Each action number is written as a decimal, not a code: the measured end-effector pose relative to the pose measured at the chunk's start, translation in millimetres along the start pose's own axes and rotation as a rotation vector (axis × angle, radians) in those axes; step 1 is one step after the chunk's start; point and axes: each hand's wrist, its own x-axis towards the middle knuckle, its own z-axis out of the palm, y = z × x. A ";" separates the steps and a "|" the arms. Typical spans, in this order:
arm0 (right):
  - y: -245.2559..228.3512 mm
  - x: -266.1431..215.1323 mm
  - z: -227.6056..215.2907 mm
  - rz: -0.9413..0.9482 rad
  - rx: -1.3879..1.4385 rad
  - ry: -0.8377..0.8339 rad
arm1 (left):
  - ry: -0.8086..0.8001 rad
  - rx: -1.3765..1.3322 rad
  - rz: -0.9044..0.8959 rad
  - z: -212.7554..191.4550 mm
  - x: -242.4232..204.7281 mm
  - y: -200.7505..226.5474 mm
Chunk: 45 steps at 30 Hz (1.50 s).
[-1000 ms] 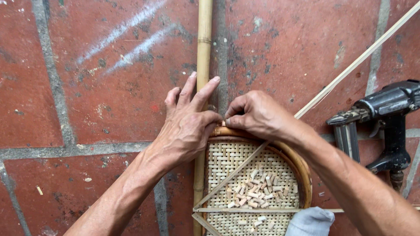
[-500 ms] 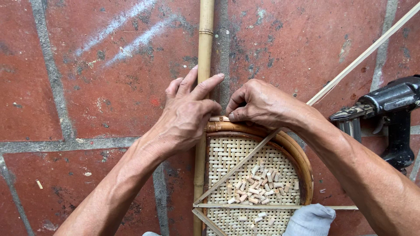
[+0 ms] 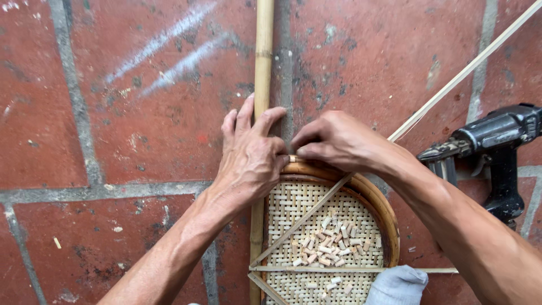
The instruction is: The person attaches small bamboo pieces to the rim of a woven basket using a pneumatic nail gun. They repeatedly pick up pieces, position them along the edge, and fire the nail gun to secure them.
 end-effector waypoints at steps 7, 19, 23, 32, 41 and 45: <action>164.9 -179.1 -67.6 0.287 0.112 0.987 | 0.022 -0.031 -0.004 -0.6 0.1 1.7; 323.1 -230.5 -49.3 0.516 0.517 0.661 | -0.007 -0.038 -0.018 0.8 1.5 -0.4; 317.5 -224.6 -45.0 0.547 0.576 0.525 | 0.026 -0.037 -0.014 1.9 1.0 0.5; 293.2 -230.1 -66.6 0.318 0.481 0.444 | -0.007 -0.023 -0.041 3.4 0.7 0.7; 111.4 -65.9 -138.7 0.228 0.366 0.080 | 0.040 -0.062 -0.005 7.2 -0.2 -2.9; 39.4 9.9 -120.4 0.457 0.136 -0.073 | 0.054 -0.071 0.004 5.2 -0.5 -1.9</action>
